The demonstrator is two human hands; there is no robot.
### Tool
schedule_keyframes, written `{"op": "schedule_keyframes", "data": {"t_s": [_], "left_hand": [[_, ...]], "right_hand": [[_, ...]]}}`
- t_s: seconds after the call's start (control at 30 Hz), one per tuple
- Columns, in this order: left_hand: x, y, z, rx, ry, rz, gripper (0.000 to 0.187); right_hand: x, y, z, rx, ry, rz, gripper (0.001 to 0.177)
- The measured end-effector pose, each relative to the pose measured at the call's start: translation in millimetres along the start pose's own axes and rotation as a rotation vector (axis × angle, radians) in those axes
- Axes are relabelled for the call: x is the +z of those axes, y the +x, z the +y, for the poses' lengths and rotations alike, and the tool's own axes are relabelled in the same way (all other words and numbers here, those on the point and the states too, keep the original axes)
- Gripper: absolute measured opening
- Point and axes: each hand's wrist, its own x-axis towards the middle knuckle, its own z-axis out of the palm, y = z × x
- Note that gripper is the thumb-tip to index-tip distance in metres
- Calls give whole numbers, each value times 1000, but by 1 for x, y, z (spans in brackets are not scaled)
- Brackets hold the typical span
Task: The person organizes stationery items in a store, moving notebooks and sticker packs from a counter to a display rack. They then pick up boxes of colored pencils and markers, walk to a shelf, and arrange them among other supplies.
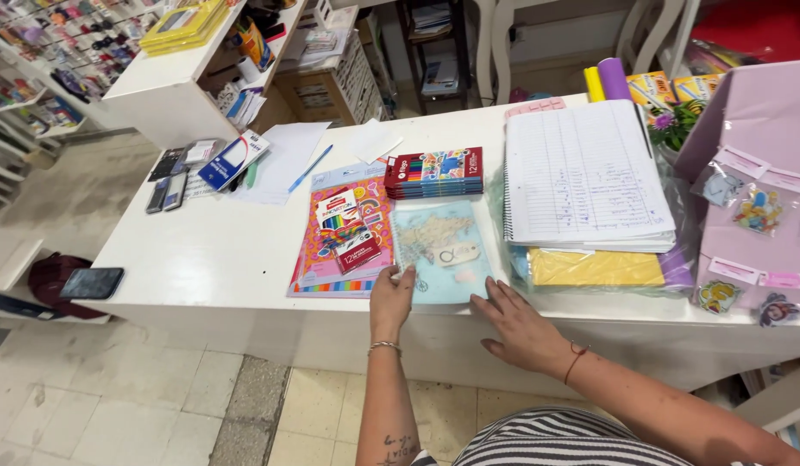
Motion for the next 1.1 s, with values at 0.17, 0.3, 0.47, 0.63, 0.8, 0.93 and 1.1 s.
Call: {"op": "schedule_keyframes", "data": {"t_s": [0.17,0.3,0.47,0.63,0.8,0.93,1.1], "left_hand": [[-23,-50,51,88,-171,-148,62],[-41,-116,121,289,-45,25,54],[13,-137,161,378,-493,-179,53],[128,-154,179,391,-726,-407,59],[224,-206,218,424,-707,-607,57],[267,-252,257,576,-753,-656,39],[326,-282,270,572,-900,-465,46]], "right_hand": [[-1,-17,4,-1,133,-21,85],[-48,-53,-1,-244,105,460,75],[-109,-121,44,-41,194,736,60],[-144,-217,123,178,121,1085,47],[-179,-324,203,503,-460,1290,20],[-191,-383,265,704,-532,1231,48],[-190,-412,287,583,-484,1115,44]]}}
